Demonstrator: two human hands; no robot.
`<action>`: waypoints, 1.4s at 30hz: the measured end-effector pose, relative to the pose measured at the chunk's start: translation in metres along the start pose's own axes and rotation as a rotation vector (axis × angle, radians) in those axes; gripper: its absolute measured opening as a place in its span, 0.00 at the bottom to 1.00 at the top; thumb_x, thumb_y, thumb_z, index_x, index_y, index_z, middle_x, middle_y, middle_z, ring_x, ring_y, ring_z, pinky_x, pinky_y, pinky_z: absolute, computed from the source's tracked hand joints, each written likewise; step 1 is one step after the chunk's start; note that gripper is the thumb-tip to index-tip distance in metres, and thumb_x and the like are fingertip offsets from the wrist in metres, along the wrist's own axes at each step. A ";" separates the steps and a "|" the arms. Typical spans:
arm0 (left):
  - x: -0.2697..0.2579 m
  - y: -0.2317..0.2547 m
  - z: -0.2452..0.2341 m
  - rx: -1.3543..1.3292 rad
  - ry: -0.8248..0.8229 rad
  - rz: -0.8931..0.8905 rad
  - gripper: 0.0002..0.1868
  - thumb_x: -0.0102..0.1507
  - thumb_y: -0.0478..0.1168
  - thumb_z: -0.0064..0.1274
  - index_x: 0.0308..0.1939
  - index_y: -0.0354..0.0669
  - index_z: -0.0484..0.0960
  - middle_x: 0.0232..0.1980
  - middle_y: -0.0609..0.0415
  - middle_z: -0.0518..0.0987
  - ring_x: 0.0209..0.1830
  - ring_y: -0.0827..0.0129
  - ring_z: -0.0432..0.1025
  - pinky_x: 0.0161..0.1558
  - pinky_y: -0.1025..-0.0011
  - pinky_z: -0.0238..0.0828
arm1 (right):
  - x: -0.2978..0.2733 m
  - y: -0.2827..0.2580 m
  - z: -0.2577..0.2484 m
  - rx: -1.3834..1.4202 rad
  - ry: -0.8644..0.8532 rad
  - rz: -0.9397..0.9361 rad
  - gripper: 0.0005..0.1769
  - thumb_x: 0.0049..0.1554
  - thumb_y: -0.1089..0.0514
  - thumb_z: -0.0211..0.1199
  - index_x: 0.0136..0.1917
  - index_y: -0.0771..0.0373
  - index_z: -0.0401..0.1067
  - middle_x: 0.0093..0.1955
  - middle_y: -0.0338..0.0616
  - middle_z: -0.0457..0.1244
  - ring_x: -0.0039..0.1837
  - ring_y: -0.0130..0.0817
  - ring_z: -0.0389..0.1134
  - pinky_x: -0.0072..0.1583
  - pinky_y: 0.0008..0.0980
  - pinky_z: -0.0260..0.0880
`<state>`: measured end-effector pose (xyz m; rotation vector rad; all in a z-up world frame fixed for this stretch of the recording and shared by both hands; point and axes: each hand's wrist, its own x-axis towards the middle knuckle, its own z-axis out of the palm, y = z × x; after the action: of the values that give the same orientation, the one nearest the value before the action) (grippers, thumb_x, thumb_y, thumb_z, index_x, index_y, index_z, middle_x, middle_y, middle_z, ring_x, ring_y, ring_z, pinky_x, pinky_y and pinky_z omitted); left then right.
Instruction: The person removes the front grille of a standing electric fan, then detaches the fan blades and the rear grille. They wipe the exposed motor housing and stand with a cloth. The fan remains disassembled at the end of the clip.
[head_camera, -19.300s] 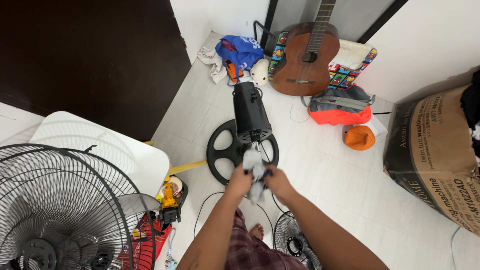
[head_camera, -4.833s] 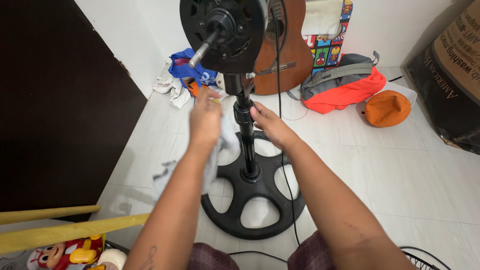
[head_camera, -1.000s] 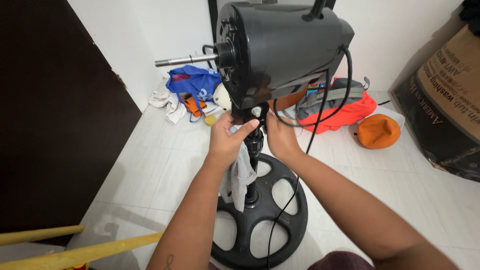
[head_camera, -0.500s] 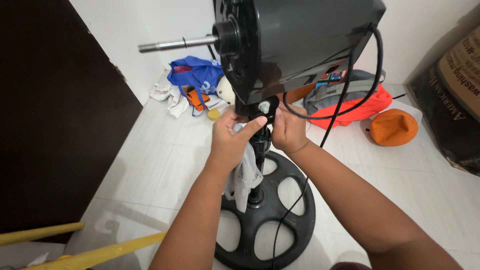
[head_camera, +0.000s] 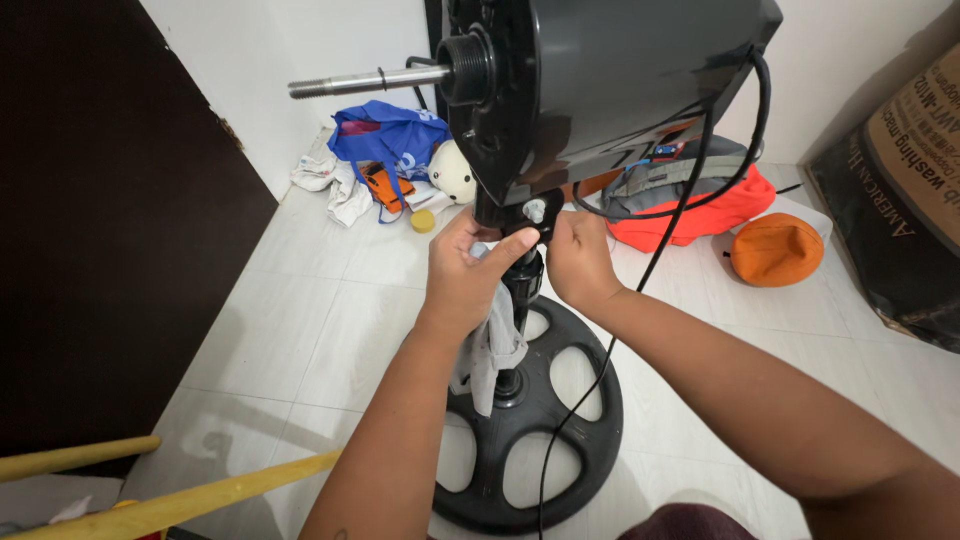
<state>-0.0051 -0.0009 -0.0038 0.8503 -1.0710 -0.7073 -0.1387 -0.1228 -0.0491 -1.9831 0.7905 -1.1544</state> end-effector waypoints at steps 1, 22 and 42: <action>0.000 0.001 -0.001 0.001 -0.001 -0.002 0.14 0.62 0.35 0.64 0.50 0.37 0.81 0.45 0.57 0.83 0.44 0.79 0.76 0.49 0.77 0.75 | 0.001 0.003 0.000 0.010 -0.015 0.037 0.22 0.62 0.57 0.47 0.30 0.72 0.61 0.26 0.49 0.57 0.31 0.35 0.56 0.37 0.39 0.56; -0.006 0.016 0.001 0.092 0.019 -0.004 0.15 0.62 0.37 0.64 0.51 0.38 0.82 0.43 0.57 0.82 0.42 0.79 0.74 0.46 0.77 0.75 | 0.010 -0.079 -0.017 0.241 -0.264 0.841 0.23 0.62 0.44 0.46 0.28 0.53 0.53 0.25 0.33 0.46 0.28 0.26 0.43 0.32 0.31 0.41; -0.003 0.005 0.003 0.058 0.011 0.067 0.14 0.63 0.36 0.64 0.51 0.35 0.82 0.46 0.56 0.83 0.44 0.76 0.76 0.49 0.76 0.75 | 0.001 -0.045 -0.003 -0.091 0.247 -0.812 0.28 0.71 0.45 0.41 0.51 0.70 0.73 0.48 0.57 0.65 0.46 0.54 0.69 0.47 0.42 0.68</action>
<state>-0.0082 0.0040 -0.0002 0.8636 -1.1092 -0.6173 -0.1343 -0.0987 -0.0111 -2.3400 0.1132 -1.8681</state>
